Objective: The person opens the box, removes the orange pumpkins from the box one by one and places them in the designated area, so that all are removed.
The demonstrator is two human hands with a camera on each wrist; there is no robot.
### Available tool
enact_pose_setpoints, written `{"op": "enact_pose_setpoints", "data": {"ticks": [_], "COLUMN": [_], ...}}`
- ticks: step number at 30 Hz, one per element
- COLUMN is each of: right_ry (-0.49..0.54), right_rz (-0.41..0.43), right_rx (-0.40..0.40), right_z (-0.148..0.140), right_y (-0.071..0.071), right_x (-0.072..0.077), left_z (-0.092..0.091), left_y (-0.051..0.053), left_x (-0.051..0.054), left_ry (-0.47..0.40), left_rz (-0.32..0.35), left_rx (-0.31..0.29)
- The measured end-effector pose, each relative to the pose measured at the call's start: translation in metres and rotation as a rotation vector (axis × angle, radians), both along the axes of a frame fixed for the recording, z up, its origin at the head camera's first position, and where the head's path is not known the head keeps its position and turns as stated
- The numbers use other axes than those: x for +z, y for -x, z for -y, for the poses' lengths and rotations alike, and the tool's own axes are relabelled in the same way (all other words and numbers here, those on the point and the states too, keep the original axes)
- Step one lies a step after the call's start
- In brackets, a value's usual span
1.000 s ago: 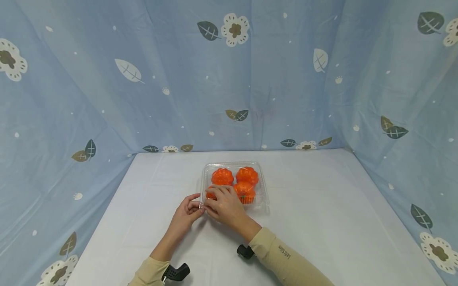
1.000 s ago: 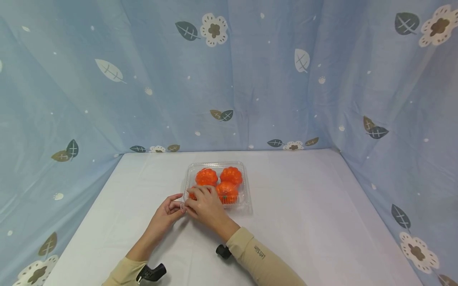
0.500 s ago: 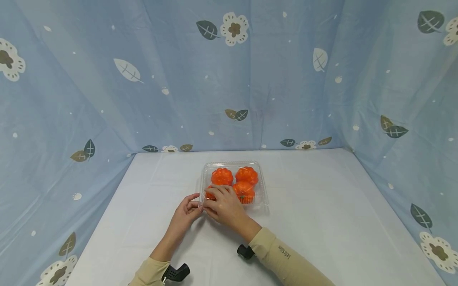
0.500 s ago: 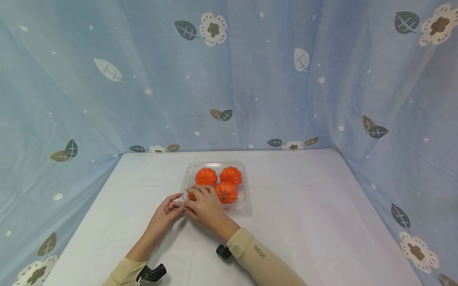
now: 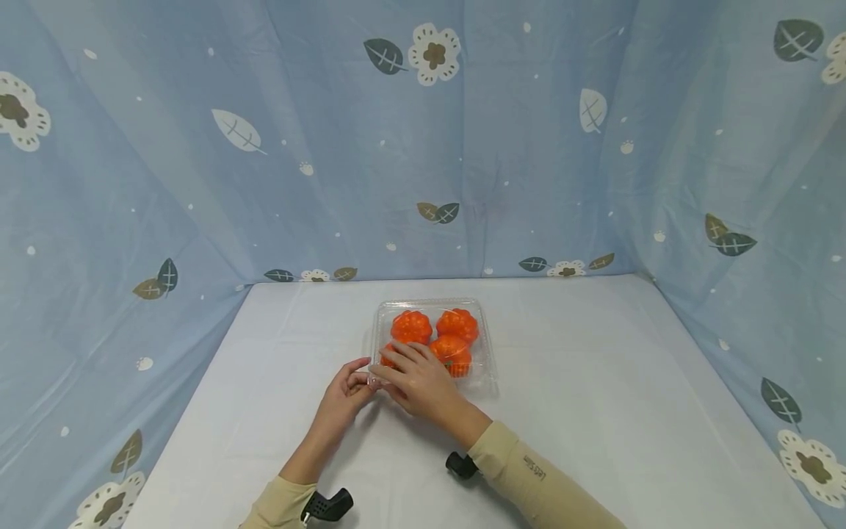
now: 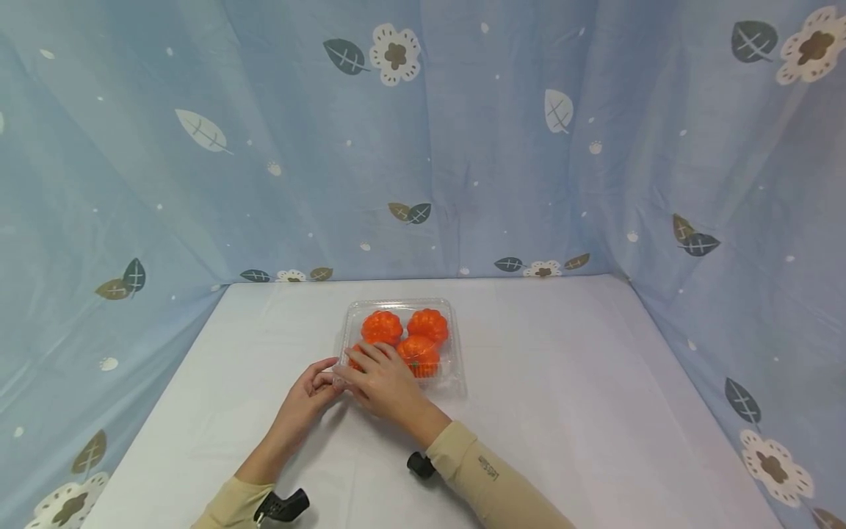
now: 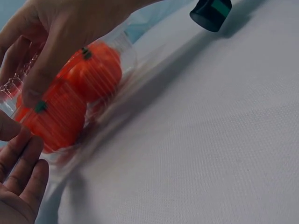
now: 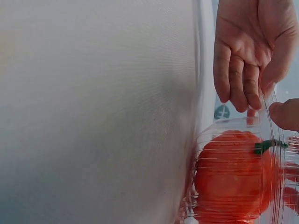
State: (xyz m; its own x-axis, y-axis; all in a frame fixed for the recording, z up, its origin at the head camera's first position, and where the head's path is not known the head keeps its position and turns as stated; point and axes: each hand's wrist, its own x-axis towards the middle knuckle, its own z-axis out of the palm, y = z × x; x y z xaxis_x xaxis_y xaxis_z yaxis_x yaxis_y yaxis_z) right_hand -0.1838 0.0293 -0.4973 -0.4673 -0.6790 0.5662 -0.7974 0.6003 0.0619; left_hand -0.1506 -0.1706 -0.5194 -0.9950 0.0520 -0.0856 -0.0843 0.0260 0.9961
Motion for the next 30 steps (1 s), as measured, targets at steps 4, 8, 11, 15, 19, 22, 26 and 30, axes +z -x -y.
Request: {"op": "enact_pose_setpoints", "data": {"ticks": [4,8,11,15,19,22,26,30], "right_ry": [-0.001,0.026,0.041,0.036,0.034,0.043,0.040,0.046], "right_rz": [0.005,0.008,0.021,0.043,0.041,0.040,0.057,0.079], "right_rx": [-0.018,-0.028,-0.030,-0.042,-0.050,-0.055,-0.076,-0.088], "right_z": [-0.005,-0.011,-0.016,-0.024,-0.031,-0.037,-0.044,-0.051], "right_y": [-0.001,-0.002,-0.003,-0.003,-0.003,-0.003,-0.004,-0.006], "right_x": [0.000,-0.001,-0.001,-0.001,-0.001,-0.001,-0.002,-0.002], "left_z": [0.000,0.000,0.000,0.001,0.001,0.001,0.001,0.000], "left_y": [0.000,0.001,0.001,0.001,0.001,0.001,0.001,0.001], "left_x": [-0.001,-0.002,-0.002,-0.002,-0.001,-0.001,-0.001,-0.001], "left_ry": [-0.001,0.002,0.001,0.008,0.019,0.020,0.014,0.016], "left_rz": [0.006,0.011,0.011,0.008,0.014,0.024,0.031,0.024], "left_rx": [0.009,0.017,0.019,0.016,0.013,0.013,0.017,0.019]}}
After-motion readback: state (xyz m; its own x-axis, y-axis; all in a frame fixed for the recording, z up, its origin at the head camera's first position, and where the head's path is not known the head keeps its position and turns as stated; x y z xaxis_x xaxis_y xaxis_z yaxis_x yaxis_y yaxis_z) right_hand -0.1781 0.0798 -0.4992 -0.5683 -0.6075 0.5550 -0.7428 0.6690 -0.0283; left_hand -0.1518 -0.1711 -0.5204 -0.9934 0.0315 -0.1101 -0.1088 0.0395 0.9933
